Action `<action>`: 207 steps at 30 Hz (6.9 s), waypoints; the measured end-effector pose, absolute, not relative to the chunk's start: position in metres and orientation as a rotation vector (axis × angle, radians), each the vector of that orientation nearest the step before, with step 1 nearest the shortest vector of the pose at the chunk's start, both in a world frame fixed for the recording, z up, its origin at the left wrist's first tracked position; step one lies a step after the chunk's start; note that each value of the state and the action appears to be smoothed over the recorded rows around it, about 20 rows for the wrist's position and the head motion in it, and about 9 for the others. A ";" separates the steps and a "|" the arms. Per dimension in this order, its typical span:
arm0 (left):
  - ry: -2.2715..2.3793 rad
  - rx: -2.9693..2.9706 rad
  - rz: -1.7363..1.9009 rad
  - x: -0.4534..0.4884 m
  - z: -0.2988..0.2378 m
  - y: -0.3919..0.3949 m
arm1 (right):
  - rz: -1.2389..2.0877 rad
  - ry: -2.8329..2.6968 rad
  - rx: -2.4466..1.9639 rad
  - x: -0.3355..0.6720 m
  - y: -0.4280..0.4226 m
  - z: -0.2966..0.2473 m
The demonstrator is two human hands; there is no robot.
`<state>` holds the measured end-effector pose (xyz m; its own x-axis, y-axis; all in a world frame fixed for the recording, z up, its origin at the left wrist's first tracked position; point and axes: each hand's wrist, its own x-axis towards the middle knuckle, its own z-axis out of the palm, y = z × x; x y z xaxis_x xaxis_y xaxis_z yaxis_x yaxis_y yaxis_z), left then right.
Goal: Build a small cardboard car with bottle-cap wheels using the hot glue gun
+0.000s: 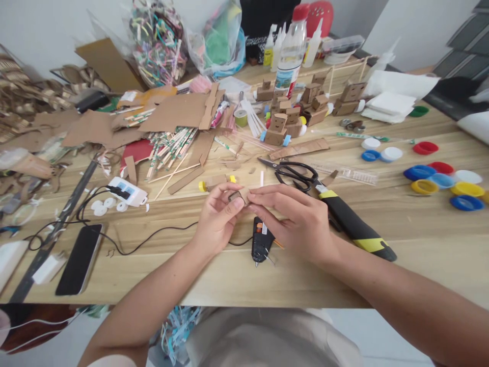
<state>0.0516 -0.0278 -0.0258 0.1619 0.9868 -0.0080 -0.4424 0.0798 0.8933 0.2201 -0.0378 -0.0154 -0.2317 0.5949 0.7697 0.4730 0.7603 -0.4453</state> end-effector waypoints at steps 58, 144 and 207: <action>0.933 1.377 1.409 0.049 -0.031 -0.023 | 2.021 -0.730 -0.808 0.219 -0.022 -0.014; 0.664 0.734 1.035 0.054 -0.024 -0.030 | -0.559 -2.097 -0.482 0.236 -0.029 -0.008; 0.513 0.547 0.894 0.035 -0.013 -0.017 | -0.103 -1.992 -0.737 0.239 -0.034 0.002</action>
